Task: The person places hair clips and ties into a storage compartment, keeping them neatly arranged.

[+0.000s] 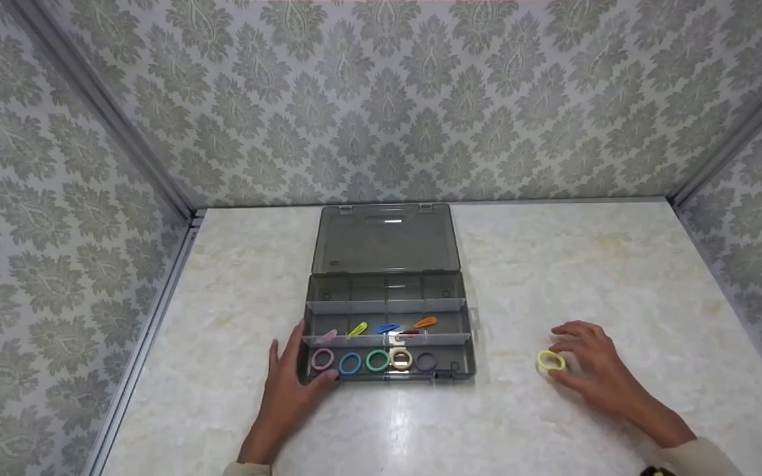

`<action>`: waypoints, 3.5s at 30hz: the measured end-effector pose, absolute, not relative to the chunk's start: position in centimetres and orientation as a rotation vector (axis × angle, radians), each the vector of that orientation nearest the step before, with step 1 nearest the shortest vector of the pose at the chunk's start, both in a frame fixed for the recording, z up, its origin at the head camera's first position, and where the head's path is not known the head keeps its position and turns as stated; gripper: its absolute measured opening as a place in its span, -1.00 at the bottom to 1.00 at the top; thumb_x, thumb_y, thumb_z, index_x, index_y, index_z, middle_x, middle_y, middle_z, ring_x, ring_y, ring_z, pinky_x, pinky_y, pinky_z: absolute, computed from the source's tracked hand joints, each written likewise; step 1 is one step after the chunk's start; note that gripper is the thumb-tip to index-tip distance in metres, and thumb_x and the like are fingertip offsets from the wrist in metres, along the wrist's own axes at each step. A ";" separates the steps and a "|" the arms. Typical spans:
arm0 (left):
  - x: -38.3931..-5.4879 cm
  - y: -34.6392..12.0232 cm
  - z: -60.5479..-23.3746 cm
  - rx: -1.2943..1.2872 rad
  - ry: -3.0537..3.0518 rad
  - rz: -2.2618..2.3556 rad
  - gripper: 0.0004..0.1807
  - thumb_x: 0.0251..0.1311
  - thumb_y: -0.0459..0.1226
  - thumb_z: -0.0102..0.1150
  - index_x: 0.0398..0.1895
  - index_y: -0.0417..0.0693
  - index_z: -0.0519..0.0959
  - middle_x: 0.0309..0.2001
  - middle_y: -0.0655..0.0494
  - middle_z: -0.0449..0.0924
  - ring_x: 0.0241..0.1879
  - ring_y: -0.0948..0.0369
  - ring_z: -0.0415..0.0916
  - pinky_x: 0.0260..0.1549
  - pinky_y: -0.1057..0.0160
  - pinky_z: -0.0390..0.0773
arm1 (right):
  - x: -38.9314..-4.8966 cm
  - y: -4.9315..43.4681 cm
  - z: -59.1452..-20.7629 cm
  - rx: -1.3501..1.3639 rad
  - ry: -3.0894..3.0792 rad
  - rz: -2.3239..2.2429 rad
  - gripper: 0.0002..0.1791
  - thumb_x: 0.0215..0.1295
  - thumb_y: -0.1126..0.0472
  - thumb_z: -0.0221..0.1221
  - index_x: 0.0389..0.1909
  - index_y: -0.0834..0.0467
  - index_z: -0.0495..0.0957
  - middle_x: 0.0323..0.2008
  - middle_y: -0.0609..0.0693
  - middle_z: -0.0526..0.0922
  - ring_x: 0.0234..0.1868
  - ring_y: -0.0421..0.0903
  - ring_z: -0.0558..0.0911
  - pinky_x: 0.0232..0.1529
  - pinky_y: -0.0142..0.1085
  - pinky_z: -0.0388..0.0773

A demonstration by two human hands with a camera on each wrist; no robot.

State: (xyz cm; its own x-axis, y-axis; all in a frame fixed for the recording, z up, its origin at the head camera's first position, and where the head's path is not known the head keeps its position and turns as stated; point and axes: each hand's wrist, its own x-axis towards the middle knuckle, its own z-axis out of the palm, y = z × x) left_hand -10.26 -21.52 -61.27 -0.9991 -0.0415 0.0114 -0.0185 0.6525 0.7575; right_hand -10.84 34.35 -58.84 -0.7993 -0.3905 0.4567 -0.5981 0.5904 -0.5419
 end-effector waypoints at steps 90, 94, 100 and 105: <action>-10.4 -21.6 -61.5 0.031 -2.805 -1.324 0.24 0.26 0.27 0.50 0.84 0.17 0.01 0.76 -0.06 0.11 0.76 -0.27 -0.23 0.71 -0.38 -0.27 | -17.1 19.0 -56.0 1.373 -2.599 0.692 -0.91 0.26 0.23 0.55 -0.39 0.05 0.82 0.30 0.02 0.67 0.53 0.22 0.41 0.47 0.29 0.34; -10.4 -21.6 -61.4 0.059 -2.829 -1.326 0.24 0.27 0.31 0.46 0.85 0.22 -0.02 0.78 -0.03 0.07 0.77 -0.28 -0.34 0.69 -0.44 -0.23 | -17.0 18.6 -55.7 1.348 -2.685 0.706 -0.94 0.34 0.21 0.52 -0.33 0.07 0.85 0.35 0.01 0.65 0.58 0.19 0.36 0.52 0.29 0.30; -10.3 -21.6 -61.4 0.067 -2.827 -1.325 0.24 0.27 0.32 0.46 0.85 0.24 -0.01 0.78 -0.03 0.06 0.77 -0.29 -0.37 0.67 -0.47 -0.19 | -17.0 18.3 -55.3 1.324 -2.780 0.714 -0.94 0.36 0.19 0.53 -0.28 0.08 0.87 0.38 0.02 0.63 0.61 0.19 0.31 0.56 0.31 0.26; -10.3 -21.5 -61.6 0.061 -2.820 -1.328 0.22 0.28 0.31 0.47 0.85 0.25 -0.01 0.78 -0.04 0.07 0.76 -0.31 -0.37 0.66 -0.50 -0.16 | -17.0 18.4 -54.7 1.294 -2.841 0.668 -0.92 0.32 0.21 0.51 -0.30 0.15 0.86 0.42 0.06 0.59 0.63 0.22 0.27 0.59 0.32 0.25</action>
State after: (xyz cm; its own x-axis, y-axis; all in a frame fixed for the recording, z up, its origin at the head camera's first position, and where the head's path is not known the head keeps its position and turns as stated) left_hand -10.30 -21.54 -61.57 -0.9990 -0.0454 0.0045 -0.0255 0.6363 0.7710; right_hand -16.96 18.41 -54.75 -0.6702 -0.7317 0.1243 -0.7105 0.5841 -0.3926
